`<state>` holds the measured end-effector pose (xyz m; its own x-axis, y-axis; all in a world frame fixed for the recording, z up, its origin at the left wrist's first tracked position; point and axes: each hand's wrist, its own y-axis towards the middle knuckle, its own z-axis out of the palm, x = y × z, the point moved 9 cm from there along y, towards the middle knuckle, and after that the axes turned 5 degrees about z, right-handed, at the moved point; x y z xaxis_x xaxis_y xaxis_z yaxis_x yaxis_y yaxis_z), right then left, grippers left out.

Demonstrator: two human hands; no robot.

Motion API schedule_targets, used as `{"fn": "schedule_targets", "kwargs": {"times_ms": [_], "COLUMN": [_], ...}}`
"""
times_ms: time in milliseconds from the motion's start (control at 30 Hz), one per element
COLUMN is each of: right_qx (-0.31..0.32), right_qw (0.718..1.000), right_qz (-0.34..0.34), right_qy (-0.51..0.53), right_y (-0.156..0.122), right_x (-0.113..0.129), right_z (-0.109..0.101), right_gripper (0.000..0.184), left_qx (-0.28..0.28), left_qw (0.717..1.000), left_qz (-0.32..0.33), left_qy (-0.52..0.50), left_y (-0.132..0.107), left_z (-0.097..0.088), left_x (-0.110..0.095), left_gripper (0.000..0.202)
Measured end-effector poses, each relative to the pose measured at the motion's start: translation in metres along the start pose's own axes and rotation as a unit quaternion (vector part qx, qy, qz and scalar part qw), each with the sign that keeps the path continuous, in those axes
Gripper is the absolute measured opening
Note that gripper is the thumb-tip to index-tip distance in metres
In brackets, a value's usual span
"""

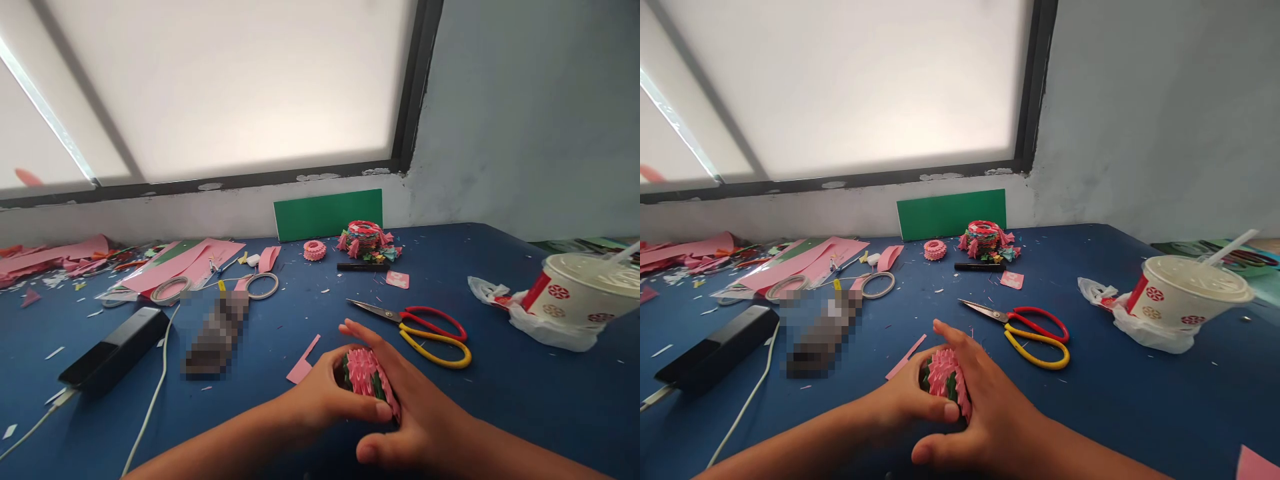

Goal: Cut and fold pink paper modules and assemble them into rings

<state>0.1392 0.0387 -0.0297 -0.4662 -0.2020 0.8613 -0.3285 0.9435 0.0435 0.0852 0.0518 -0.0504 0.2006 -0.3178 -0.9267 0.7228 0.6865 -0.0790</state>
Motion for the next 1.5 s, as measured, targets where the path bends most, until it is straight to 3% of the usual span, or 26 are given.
{"fn": "schedule_targets", "kwargs": {"times_ms": [133,400,733,833,900,1067,1233,1500], "right_qx": [0.012,-0.044,0.004,0.061,0.092,0.071,0.082,0.042], "right_qw": [0.999,0.998,0.999,0.998,0.993,0.976,0.970,0.967], "right_qz": [0.012,0.019,0.020,-0.016,-0.069,-0.176,-0.193,-0.226], "right_qy": [0.047,0.038,0.032,-0.002,-0.040,-0.102,-0.126,-0.108], "right_y": [0.001,0.004,0.001,0.001,0.001,0.001,-0.003,-0.005], "right_x": [-0.002,-0.007,-0.002,0.007,0.015,0.029,0.035,0.045], "right_z": [0.002,-0.001,0.001,-0.002,-0.002,-0.004,0.003,0.000], "right_gripper": [0.106,0.107,0.110,0.112,0.102,0.071,0.078,0.054], "left_qx": [-0.008,-0.033,-0.013,-0.001,0.011,0.031,0.046,0.044], "left_qw": [1.000,0.999,1.000,0.999,0.999,0.999,0.996,0.995], "left_qz": [-0.008,0.002,0.007,-0.015,-0.022,-0.037,-0.067,-0.067], "left_qy": [-0.021,-0.009,-0.026,-0.052,-0.048,-0.017,-0.023,-0.066], "left_y": [0.002,0.000,0.002,0.003,0.003,0.004,0.000,-0.003], "left_z": [-0.002,-0.004,0.000,0.003,0.003,-0.001,0.005,0.009], "left_x": [0.003,0.008,0.005,0.004,0.004,0.012,0.016,0.014], "left_gripper": [0.037,0.043,0.039,0.036,0.036,0.026,0.018,0.022]}}
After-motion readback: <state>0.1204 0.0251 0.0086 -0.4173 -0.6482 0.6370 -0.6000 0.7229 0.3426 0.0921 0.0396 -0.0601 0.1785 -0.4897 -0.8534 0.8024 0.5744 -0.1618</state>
